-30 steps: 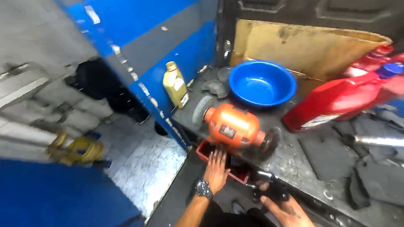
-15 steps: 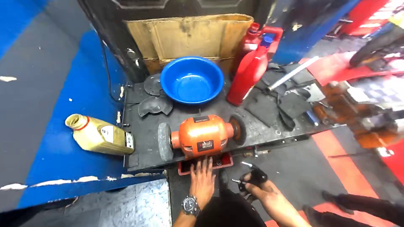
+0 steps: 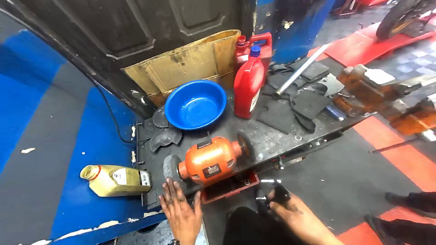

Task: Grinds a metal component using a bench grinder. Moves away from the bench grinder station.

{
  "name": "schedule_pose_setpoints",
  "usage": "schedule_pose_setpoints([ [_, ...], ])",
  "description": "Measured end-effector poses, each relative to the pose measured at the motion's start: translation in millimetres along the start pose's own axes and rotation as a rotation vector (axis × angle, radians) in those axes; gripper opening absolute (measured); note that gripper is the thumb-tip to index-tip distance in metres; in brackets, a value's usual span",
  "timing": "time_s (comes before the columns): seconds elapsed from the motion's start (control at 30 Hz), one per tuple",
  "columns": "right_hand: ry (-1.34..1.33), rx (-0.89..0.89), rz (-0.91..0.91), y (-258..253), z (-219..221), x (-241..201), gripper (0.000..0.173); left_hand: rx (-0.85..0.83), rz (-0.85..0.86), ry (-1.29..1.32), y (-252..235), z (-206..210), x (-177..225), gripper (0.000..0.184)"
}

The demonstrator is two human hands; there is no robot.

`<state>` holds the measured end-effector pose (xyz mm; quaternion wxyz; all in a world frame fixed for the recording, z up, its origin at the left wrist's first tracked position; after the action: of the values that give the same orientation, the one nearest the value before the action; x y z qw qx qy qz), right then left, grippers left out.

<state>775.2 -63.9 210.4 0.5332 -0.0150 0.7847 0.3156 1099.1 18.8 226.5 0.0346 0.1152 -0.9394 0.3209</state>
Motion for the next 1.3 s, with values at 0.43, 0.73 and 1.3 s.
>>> schedule_pose_setpoints([
  [0.43, 0.351, -0.175, -0.117, -40.7, -44.3, -24.8, 0.028, -0.212, -0.108, 0.523, 68.9, 34.3, 137.3, 0.032],
  [0.73, 0.139, -0.306, -0.059, -51.7, -47.8, -19.7, 0.030, -0.651, -0.300, 1.165, 7.7, 78.3, 195.0, 0.039],
  [1.3, 0.204, -0.058, -0.170, -43.6, -33.7, -40.1, 0.042, -0.940, 0.077, 0.816, -23.8, 89.4, 192.6, 0.049],
])
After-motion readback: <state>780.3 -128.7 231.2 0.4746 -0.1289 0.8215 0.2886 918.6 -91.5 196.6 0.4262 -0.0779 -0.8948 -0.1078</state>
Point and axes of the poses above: each hand's wrist, its own y-axis away from the middle knuckle, its own z-axis out of the palm, x = y × z, the point moved 7 cm from there along -y, towards the middle knuckle, and after that the axes turned 5 degrees about z, right-handed, at the moved point
